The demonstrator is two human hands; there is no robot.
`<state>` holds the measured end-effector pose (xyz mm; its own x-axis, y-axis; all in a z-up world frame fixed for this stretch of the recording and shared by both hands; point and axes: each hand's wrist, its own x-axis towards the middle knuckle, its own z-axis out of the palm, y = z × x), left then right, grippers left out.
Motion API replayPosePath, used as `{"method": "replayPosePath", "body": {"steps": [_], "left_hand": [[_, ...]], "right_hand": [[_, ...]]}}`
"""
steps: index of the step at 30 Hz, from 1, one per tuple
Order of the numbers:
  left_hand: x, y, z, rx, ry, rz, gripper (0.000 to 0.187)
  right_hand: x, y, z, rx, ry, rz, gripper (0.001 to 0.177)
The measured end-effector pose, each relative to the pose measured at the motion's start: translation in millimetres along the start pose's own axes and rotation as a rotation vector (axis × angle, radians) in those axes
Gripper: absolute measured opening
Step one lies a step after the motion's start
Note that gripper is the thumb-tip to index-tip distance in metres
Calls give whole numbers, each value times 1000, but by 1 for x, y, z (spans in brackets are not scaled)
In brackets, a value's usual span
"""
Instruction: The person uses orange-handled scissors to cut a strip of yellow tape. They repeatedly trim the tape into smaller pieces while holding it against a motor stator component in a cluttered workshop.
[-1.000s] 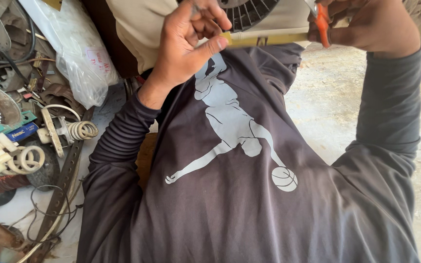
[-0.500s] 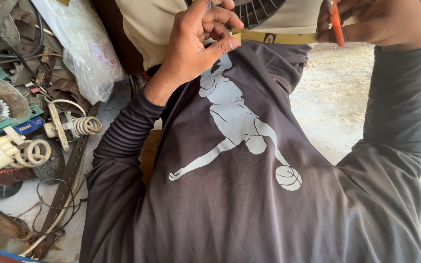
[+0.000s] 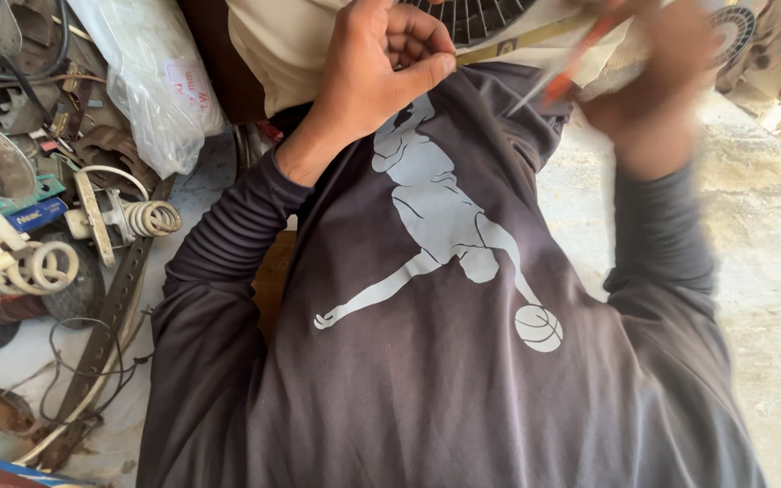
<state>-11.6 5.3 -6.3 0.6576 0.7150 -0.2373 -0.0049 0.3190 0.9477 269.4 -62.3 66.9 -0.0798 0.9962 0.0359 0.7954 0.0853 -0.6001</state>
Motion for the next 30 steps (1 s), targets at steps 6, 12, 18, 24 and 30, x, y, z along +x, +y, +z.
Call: {"method": "replayPosePath", "body": {"steps": [6,12,18,24,30], "left_hand": [[6,-8,3,-228,13,-102,40],[4,-5,1,-180,18,-36,44],[0,-6,4,-203,-7,-100,27],[-2,-2,5,-169,-21,-120,19],[-7,-3,11,-238,-1,-54,20]], "right_hand": [[24,-30,54,120,140,-494,28],[14,-26,70,403,119,-276,29],[0,-15,78,592,63,-177,37],[3,-12,82,750,67,-191,37],[1,-9,86,715,108,-233,35]]}}
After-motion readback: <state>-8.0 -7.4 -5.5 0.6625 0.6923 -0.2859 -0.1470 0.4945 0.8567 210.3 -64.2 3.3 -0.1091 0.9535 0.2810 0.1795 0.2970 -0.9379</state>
